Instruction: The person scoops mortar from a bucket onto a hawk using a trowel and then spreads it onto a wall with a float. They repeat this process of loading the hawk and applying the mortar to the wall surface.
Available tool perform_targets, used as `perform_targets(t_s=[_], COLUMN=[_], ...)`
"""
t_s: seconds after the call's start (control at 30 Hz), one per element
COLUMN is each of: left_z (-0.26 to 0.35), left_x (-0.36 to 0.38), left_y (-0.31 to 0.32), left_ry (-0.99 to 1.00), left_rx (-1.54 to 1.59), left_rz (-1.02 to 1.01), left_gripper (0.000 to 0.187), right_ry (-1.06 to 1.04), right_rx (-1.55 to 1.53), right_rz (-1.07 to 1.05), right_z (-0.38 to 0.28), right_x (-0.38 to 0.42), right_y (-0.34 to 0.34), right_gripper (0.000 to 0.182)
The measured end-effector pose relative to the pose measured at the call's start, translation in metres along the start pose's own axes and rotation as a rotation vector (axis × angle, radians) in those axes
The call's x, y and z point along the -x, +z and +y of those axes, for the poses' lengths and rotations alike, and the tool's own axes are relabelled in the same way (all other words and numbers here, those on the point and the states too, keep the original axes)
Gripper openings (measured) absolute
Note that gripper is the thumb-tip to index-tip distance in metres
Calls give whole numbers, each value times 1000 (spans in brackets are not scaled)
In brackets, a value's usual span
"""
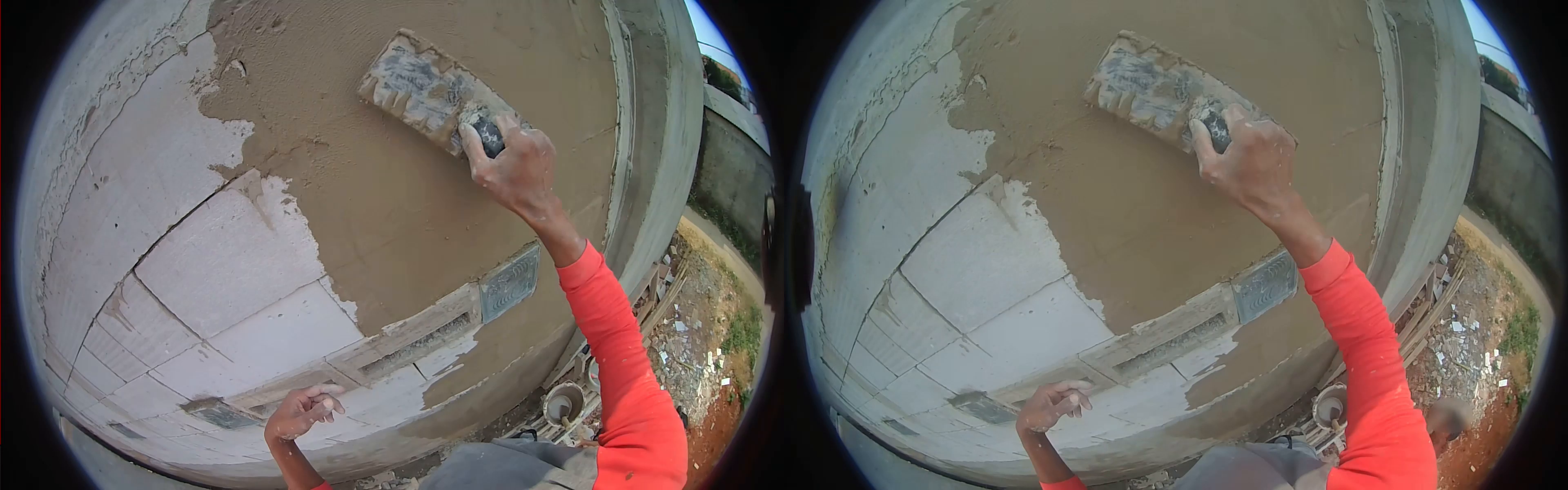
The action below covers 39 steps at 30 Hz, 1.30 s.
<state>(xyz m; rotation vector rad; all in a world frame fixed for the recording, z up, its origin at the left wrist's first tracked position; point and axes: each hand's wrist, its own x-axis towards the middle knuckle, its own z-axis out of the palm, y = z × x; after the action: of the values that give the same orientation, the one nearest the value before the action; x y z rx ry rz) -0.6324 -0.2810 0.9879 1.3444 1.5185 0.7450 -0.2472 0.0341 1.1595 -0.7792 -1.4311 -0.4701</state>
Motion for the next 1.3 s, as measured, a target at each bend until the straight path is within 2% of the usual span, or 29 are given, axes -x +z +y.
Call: perform_targets(t_s=[0.03, 0.07, 0.13, 0.27, 0.37, 0.43, 0.47, 0.5, 0.57, 0.63, 0.67, 0.7, 0.77, 0.8, 0.83, 0.87, 0.93, 0.97, 1.03, 1.07, 1.1, 1.23, 1.3], left_z=[13, 34, 77, 139, 142, 124, 111, 96, 62, 28, 11, -9, -50, -63, -70, -74, -76, -69, -68, -73, -74, -49, -32], left_x=[-15, -34, -67, -104, -111, -113, -111, -107, -95, -76, -64, -52, -38, -41, -46, -59, -97, -120, -167, -192, -215, -265, -268], left_y=[5, 17, 45, 85, 89, 82, 77, 74, 73, 78, 85, 94, 114, 133, 152, 174, 221, 244, 291, 316, 342, 442, 485], left_ry=[76, 139, 248, 387, 364, 326, 303, 226, 69, 26, -4, 0, 8, -31, -87, -134, -215, -232, -255, -260, -297, -478, -500], left_rx=[8, 13, 57, 30, -5, 64, 104, 106, 112, 198, 238, 299, 412, 433, 445, 460, 483, 476, 534, 597, 684, 1044, 1372], left_rz=[-50, -102, -214, -414, -410, -359, -333, -258, -118, 33, 109, 171, 291, 316, 221, 126, -124, -249, -471, -573, -676, -949, -1014], left_gripper=[45, 45, 46, 46, 46, 45, 45, 45, 44, 43, 43, 43, 43, 44, 43, 43, 41, 40, 40, 41, 48, 69, 74], right_ry=[-82, -199, -316, -44, 173, 288, 368, 448, 443, 440, 556, 677, 853, 882, 907, 849, 1235, 1380, 1614, 1809, 1913, 2200, 2372], right_rx=[-5, -105, -105, -37, 47, -32, -52, -69, 59, 133, 64, -1, 308, 358, 403, 89, -515, -800, -1122, -1223, -1375, -1378, -1310], right_rz=[-116, -111, -78, -24, -5, 53, 6, -43, 9, 156, 54, -48, 72, 90, 115, 182, 142, 182, 87, 44, 3, 202, 312], right_z=[-22, -35, -62, -59, -15, 27, 46, 68, 122, 200, 239, 273, 314, 330, 340, 350, 353, 309, 281, 270, 254, 222, 216], right_x=[28, 51, 60, -17, -93, -130, -147, -160, -177, -174, -169, -155, -106, -74, -37, 11, 110, 143, 232, 271, 306, 398, 402], right_y=[0, 13, 26, 26, 16, 13, 6, 1, -2, 7, -2, -12, -25, -38, -54, -65, -91, -103, -124, -134, -144, -172, -192], right_gripper=[33, 29, 27, 29, 33, 38, 43, 50, 56, 59, 61, 62, 65, 62, 60, 48, 36, 40, 44, 44, 43, 36, 34])
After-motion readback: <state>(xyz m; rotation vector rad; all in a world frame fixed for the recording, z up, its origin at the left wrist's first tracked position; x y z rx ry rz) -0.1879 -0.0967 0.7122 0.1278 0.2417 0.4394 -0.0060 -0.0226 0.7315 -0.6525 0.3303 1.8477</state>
